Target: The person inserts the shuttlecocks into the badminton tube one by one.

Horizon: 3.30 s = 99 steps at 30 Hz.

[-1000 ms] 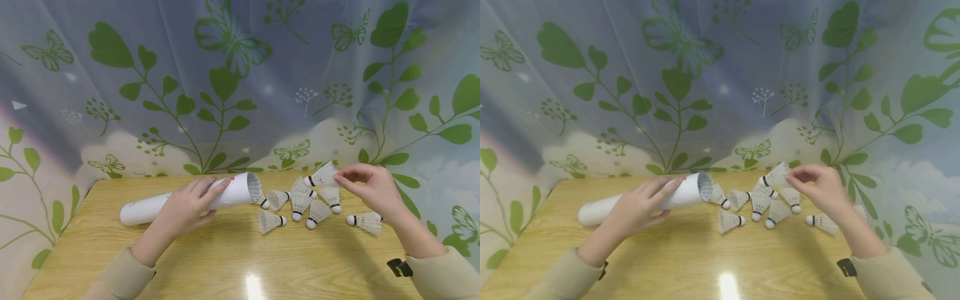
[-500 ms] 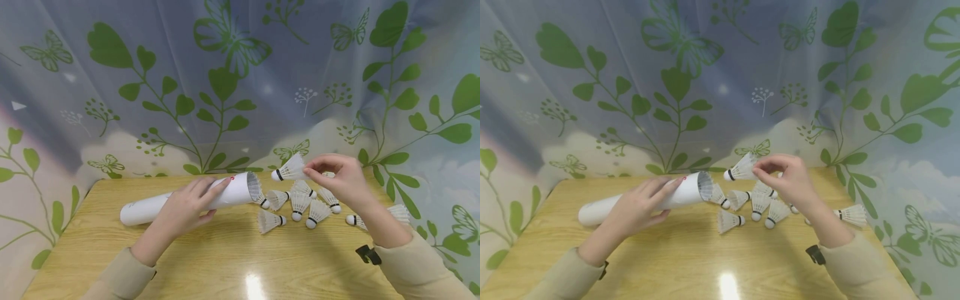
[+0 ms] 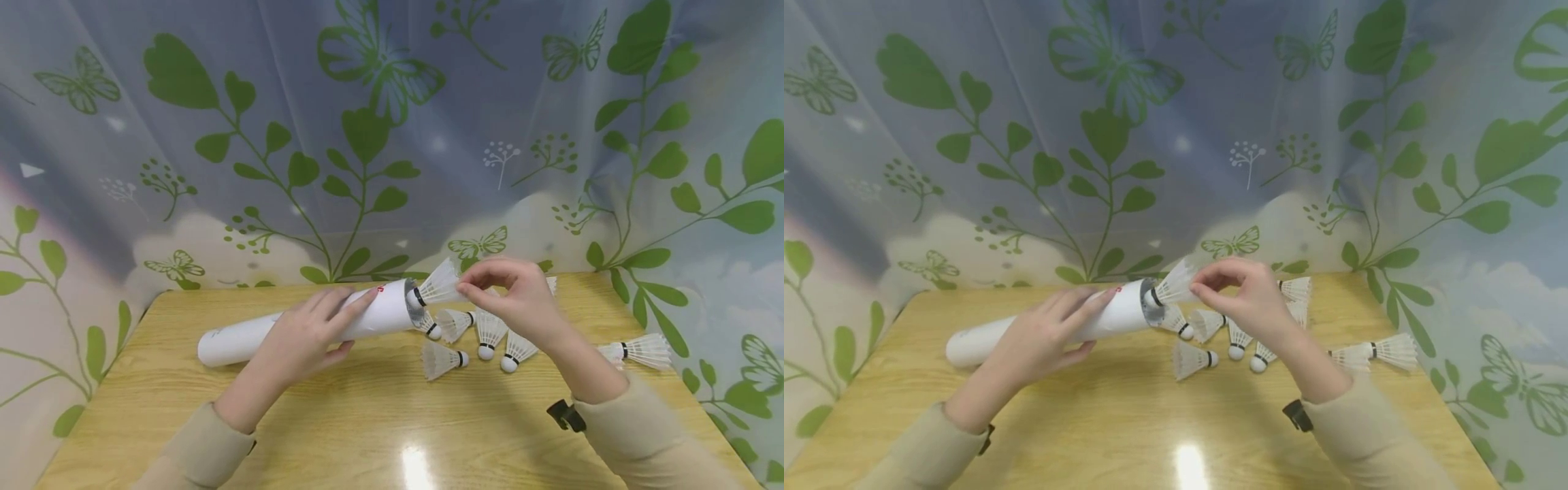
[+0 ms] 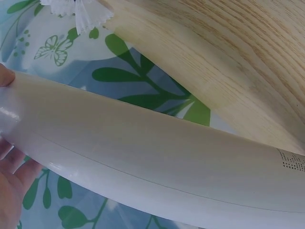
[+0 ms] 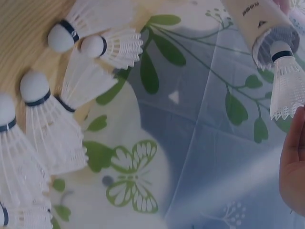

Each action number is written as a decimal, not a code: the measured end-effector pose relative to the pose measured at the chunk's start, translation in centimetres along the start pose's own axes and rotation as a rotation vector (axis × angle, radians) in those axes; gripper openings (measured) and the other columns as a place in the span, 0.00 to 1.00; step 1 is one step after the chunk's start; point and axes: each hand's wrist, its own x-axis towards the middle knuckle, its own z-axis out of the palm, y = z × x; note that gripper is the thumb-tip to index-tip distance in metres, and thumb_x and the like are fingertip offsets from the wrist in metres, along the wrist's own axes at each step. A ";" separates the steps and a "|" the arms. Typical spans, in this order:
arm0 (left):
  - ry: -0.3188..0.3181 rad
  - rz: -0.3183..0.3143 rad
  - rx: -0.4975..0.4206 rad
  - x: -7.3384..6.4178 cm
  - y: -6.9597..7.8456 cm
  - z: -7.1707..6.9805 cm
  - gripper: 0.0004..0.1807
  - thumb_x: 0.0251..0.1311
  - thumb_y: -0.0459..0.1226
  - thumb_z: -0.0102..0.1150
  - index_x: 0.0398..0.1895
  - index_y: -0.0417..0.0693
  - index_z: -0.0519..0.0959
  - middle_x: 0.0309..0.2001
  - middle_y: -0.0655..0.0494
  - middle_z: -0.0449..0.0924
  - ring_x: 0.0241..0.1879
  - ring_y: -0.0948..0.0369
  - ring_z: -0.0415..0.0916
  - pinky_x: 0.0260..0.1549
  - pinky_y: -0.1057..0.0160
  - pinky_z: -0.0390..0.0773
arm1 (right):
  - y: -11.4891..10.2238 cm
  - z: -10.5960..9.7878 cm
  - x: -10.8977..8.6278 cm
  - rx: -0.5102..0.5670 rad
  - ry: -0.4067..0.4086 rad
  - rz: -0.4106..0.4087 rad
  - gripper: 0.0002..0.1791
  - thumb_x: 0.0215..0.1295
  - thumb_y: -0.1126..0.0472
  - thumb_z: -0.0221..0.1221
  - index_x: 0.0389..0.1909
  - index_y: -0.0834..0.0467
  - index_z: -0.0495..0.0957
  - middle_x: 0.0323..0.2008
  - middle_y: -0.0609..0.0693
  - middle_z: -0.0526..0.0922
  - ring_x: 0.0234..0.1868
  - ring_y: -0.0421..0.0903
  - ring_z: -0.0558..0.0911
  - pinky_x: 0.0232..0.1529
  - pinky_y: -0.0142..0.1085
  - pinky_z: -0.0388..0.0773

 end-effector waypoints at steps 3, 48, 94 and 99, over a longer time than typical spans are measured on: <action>0.006 0.007 0.003 0.1 0.0 0.0 0.52 0.47 0.41 0.84 0.79 0.53 0.68 0.58 0.45 0.82 0.53 0.48 0.85 0.45 0.52 0.92 | 0.1 0.8 0.1 -0.006 -0.005 -0.014 0.07 0.61 0.78 0.68 0.36 0.64 0.89 0.35 0.48 0.90 0.35 0.32 0.85 0.40 0.25 0.86; 0.016 0.032 -0.001 0.2 0.4 0.2 0.52 0.46 0.41 0.85 0.78 0.52 0.69 0.56 0.45 0.83 0.51 0.48 0.86 0.43 0.53 0.92 | 0.6 5.5 -0.3 0.046 -0.160 0.172 0.05 0.67 0.71 0.68 0.42 0.64 0.89 0.41 0.58 0.92 0.39 0.36 0.87 0.47 0.32 0.89; -0.006 0.025 0.001 -1.3 -0.9 0.3 0.55 0.44 0.40 0.85 0.80 0.52 0.68 0.56 0.45 0.83 0.51 0.48 0.86 0.44 0.52 0.92 | 9.6 -7.9 -6.8 -0.260 -0.050 0.534 0.16 0.73 0.56 0.67 0.51 0.64 0.88 0.46 0.49 0.91 0.39 0.24 0.83 0.42 0.24 0.84; -0.006 0.018 0.001 -1.5 -1.1 0.3 0.56 0.44 0.39 0.85 0.81 0.52 0.67 0.57 0.45 0.82 0.51 0.48 0.86 0.45 0.52 0.92 | 11.1 -8.7 -7.7 -0.307 -0.079 0.573 0.17 0.74 0.55 0.67 0.52 0.65 0.88 0.52 0.63 0.89 0.38 0.24 0.82 0.40 0.26 0.83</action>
